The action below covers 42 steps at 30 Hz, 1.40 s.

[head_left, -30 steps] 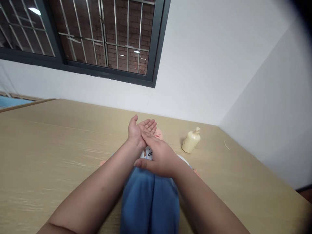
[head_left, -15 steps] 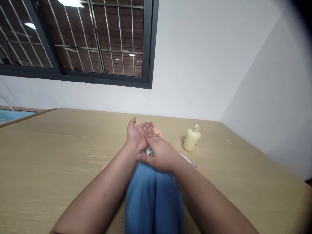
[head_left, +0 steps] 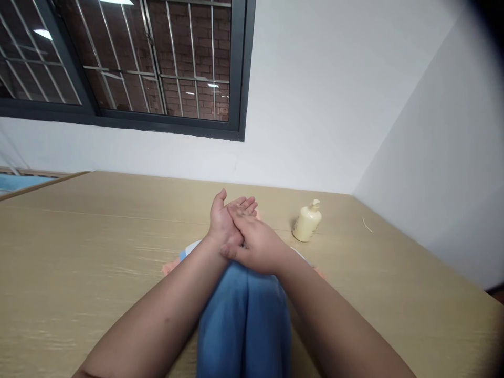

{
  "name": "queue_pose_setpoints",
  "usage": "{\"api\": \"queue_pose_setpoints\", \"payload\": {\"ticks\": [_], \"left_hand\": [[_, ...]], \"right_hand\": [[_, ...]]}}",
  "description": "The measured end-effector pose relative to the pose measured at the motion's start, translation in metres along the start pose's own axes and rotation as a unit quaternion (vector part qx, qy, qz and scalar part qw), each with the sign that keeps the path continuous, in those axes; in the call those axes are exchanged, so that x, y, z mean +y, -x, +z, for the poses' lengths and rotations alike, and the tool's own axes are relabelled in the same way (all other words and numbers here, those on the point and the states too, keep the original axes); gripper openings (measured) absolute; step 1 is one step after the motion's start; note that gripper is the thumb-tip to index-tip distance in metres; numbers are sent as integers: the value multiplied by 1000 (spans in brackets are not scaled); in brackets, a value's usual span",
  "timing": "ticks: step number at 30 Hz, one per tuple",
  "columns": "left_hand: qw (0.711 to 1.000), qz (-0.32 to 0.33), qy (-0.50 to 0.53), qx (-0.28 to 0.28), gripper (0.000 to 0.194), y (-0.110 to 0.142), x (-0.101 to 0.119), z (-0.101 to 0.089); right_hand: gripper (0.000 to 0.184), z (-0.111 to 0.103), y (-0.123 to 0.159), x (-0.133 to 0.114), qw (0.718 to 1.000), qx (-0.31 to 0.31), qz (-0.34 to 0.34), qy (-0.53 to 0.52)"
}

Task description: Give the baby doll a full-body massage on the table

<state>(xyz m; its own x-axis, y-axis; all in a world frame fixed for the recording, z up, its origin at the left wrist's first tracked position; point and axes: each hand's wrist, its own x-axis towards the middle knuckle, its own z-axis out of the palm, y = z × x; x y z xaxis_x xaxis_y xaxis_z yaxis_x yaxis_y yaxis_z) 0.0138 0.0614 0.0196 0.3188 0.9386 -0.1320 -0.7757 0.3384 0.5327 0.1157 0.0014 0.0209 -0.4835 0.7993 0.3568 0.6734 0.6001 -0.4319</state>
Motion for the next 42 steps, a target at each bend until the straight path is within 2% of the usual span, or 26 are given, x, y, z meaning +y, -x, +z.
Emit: {"api": "queue_pose_setpoints", "payload": {"ticks": [5,11,14,17,20,25,27,31,33,36,38,42], "left_hand": [[999,14,-30,23,71,1,9,1],[998,66,-19,11,79,-13,28,-16],[998,59,-9,-14,83,-15,25,-18],[998,38,-6,-40,80,-7,16,-11],[1000,12,1,-20,71,3,8,0],[1000,0,-10,15,60,9,5,8],[999,19,-43,27,57,6,6,7],[992,60,-110,33,51,-1,7,3],[986,82,-140,27,46,-4,5,0],[967,139,-214,27,37,-6,1,-10],[932,185,-309,33,34,-7,0,-23],[884,219,-412,37,25,-3,4,-54]], "right_hand": [[89,3,-1,2,998,4,58,34],[72,-3,8,-23,1000,-18,15,-7],[78,-3,11,-28,999,-16,-5,-39],[92,2,8,-21,999,-9,-16,-46],[97,5,2,-9,1000,5,-7,-10],[100,3,0,-5,997,8,60,49],[92,-4,4,-10,995,-7,73,61],[45,-30,16,-21,994,-23,76,76],[33,-43,22,-28,995,-10,66,69],[31,-53,32,-38,999,-5,29,46],[40,-49,42,-44,999,-21,-2,32],[56,-26,66,-48,989,-121,-78,-15]]}}
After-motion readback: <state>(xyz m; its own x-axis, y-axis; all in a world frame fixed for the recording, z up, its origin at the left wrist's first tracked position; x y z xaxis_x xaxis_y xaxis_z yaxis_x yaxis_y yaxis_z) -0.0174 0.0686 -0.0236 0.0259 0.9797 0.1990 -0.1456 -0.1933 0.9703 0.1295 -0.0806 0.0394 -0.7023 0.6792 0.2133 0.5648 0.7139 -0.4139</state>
